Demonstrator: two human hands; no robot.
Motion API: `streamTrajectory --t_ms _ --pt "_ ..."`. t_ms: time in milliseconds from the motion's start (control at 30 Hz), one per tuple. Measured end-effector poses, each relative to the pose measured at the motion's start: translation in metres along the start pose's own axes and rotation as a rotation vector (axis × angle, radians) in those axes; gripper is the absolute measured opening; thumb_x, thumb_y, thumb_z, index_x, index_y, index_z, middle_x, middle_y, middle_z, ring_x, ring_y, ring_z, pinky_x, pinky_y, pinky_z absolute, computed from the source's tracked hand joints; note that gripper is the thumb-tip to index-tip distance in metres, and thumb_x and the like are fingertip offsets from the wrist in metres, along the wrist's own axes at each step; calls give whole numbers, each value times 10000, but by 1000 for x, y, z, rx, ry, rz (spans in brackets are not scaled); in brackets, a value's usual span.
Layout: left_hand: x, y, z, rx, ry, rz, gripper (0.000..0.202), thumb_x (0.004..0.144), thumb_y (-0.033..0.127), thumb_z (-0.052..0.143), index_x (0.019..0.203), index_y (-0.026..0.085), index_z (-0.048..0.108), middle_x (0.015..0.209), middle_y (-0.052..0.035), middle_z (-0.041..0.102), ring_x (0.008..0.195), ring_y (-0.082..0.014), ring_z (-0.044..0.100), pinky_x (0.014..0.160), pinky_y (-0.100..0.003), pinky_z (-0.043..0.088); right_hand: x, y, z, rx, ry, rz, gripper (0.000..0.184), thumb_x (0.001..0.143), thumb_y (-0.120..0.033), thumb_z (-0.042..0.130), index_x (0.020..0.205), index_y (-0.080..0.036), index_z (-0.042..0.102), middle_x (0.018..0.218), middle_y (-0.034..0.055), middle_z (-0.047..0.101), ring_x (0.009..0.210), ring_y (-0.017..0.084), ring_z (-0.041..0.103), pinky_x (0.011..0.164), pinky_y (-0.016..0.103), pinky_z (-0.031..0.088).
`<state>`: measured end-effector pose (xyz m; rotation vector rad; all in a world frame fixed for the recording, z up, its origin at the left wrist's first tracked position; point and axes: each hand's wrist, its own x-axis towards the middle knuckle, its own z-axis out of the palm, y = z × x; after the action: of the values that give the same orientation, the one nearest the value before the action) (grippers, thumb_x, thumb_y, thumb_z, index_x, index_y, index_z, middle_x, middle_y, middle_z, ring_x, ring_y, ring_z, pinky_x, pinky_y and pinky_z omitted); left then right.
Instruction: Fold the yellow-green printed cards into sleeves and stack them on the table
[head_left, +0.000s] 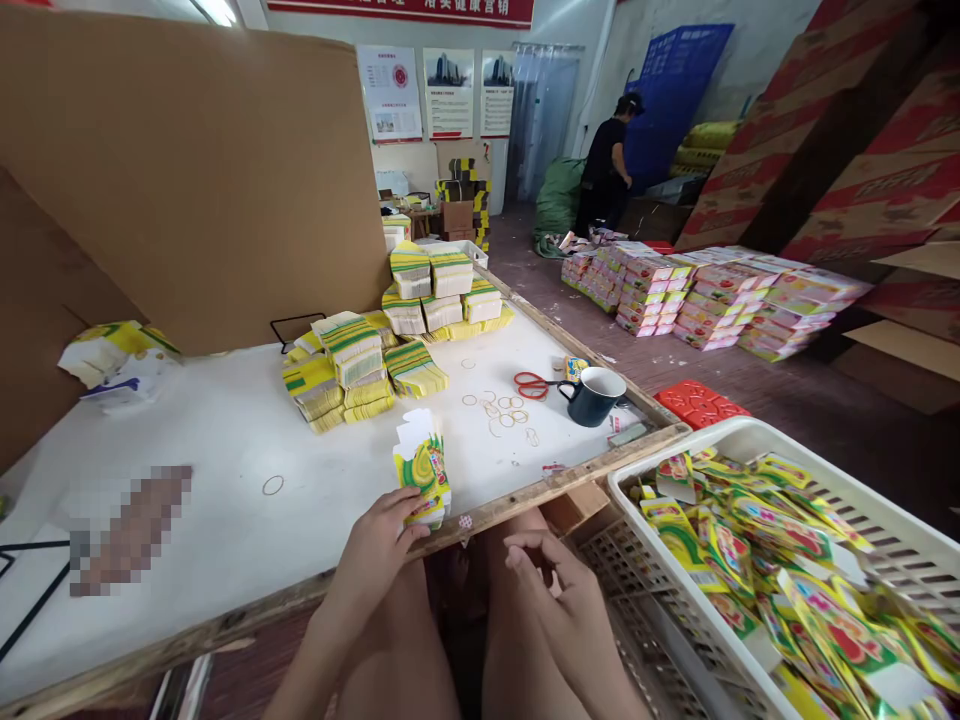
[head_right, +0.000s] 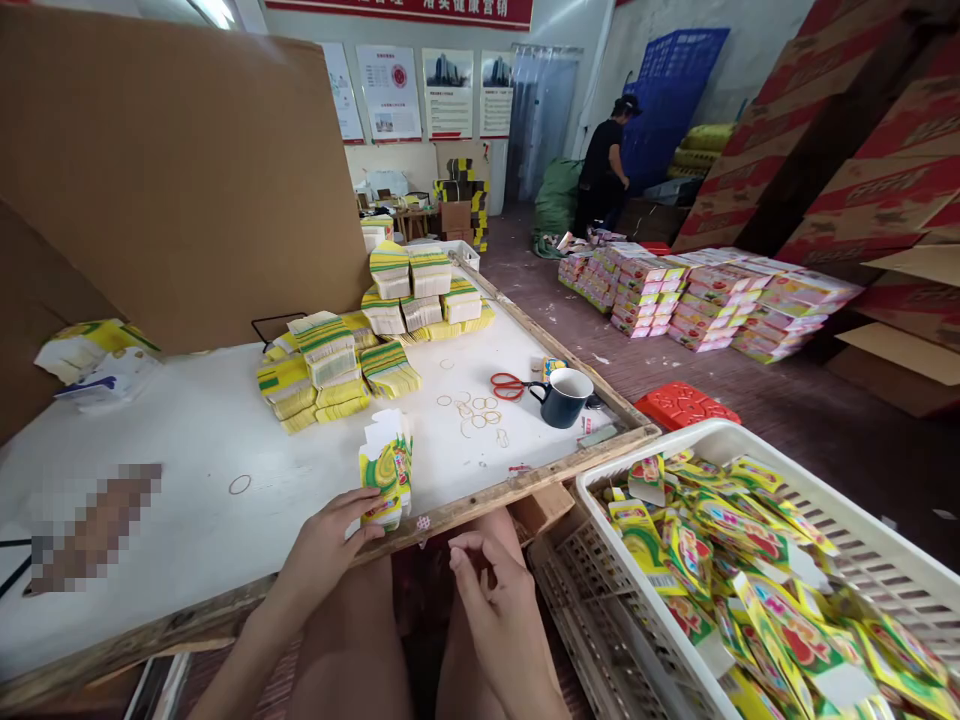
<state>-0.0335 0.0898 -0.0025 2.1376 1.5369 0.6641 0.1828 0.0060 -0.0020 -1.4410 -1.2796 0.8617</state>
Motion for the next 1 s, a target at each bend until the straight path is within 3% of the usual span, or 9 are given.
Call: streamTrajectory --t_ms 200,333,433,500,567,667,767,833,1000 --pt "10 -9 -13 -41 12 124 177 816 258 584 838 261 760 943 -25 776 869 -224 711 790 -334 572 -1 0 11 158 -76 36 317 851 -465 539 847 -175 667 715 41 643 686 180 593 626 254 481" --pt "-16 3 -9 -31 188 237 255 879 185 472 931 195 722 977 -85 755 926 -244 676 821 -395 541 -2 5 17 339 -100 197 439 831 -549 527 870 -142 688 667 51 652 541 128 520 508 226 418" --pt "-52 19 8 -11 354 636 281 815 49 559 1032 179 681 1012 -68 753 1012 -211 651 940 -359 482 -2 5 19 498 -151 287 438 804 -548 576 919 -142 695 630 30 638 495 100 478 467 205 375" --pt "-74 29 20 -43 279 758 363 779 28 618 1104 185 653 1066 -45 742 1092 -198 621 1024 -327 431 -2 5 20 541 -160 311 370 770 -502 647 873 -150 700 621 14 629 515 99 492 494 204 394" --pt "-87 37 30 -235 336 539 378 795 98 631 1141 250 641 1245 -25 654 1210 -207 540 1070 -313 387 -5 6 22 547 -149 313 318 747 -462 690 821 -154 698 689 28 662 605 123 555 588 223 446" --pt "-92 43 32 -754 437 -44 451 835 285 600 1280 310 528 1417 -21 498 1284 -239 463 1037 -318 422 -14 7 28 580 -194 305 286 747 -430 704 845 -162 688 762 47 696 726 158 614 676 243 467" --pt "-87 48 27 -1239 195 -415 521 764 465 641 1234 247 587 1270 -93 634 1179 -319 559 938 -406 497 -23 8 36 667 -254 306 300 752 -433 699 894 -171 672 730 41 701 683 157 632 641 244 470" --pt "-84 51 24 -1397 66 -477 549 671 525 702 1112 200 678 1138 -127 708 1114 -354 597 921 -451 492 -27 8 38 686 -269 302 301 748 -442 697 871 -168 677 753 49 710 683 164 644 658 262 482" --pt "-83 56 26 -1408 5 -432 511 615 509 753 1006 180 726 1025 -141 748 1048 -349 633 910 -445 483 -28 7 33 573 -247 288 276 718 -412 732 843 -166 711 800 59 722 783 201 664 731 293 500"
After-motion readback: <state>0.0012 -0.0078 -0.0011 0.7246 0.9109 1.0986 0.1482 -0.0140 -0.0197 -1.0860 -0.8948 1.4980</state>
